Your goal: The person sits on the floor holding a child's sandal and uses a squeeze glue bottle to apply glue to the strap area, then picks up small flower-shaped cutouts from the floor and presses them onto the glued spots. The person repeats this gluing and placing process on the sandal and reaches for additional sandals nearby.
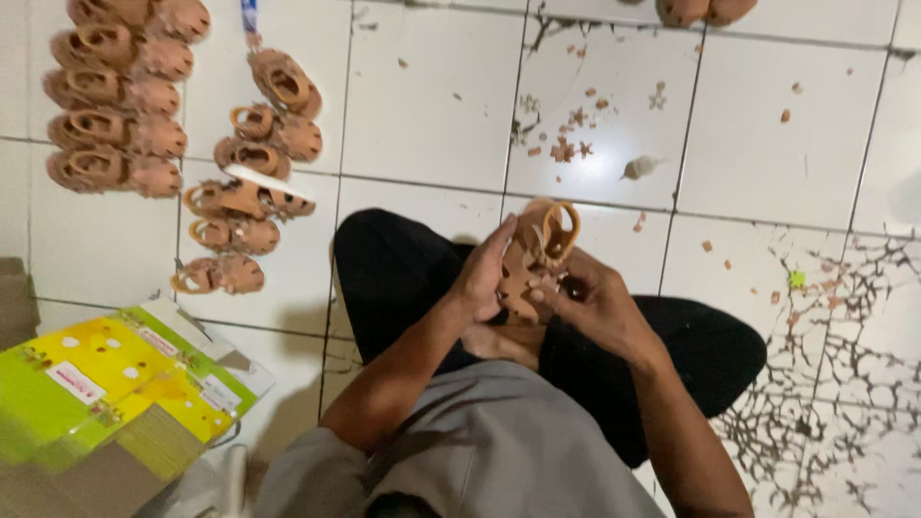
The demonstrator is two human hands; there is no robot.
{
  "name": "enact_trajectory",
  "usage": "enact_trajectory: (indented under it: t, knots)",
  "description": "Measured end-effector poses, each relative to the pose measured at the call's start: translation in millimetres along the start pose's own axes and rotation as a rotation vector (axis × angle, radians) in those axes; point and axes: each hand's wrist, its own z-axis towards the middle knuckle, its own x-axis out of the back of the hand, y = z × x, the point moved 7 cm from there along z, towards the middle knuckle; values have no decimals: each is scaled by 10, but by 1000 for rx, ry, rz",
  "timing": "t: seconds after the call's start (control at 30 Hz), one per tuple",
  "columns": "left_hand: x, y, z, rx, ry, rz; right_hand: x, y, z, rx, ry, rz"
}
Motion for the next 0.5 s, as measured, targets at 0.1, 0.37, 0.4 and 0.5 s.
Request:
enact_trajectory:
  t: [0.1, 0.37, 0.4, 0.5]
  knots:
    - [-46, 2, 17, 14, -7, 24, -1, 184, 35, -127, -53, 8]
    - [-300, -22, -121, 126, -159, 54, -34, 364, -72, -96, -67, 257]
    - [-343, -33, -137, 134, -169, 43, -29, 373, -86, -97, -59, 263]
    - [-449, 103, -156, 48, -180, 101, -16, 361, -69, -80, -32, 225]
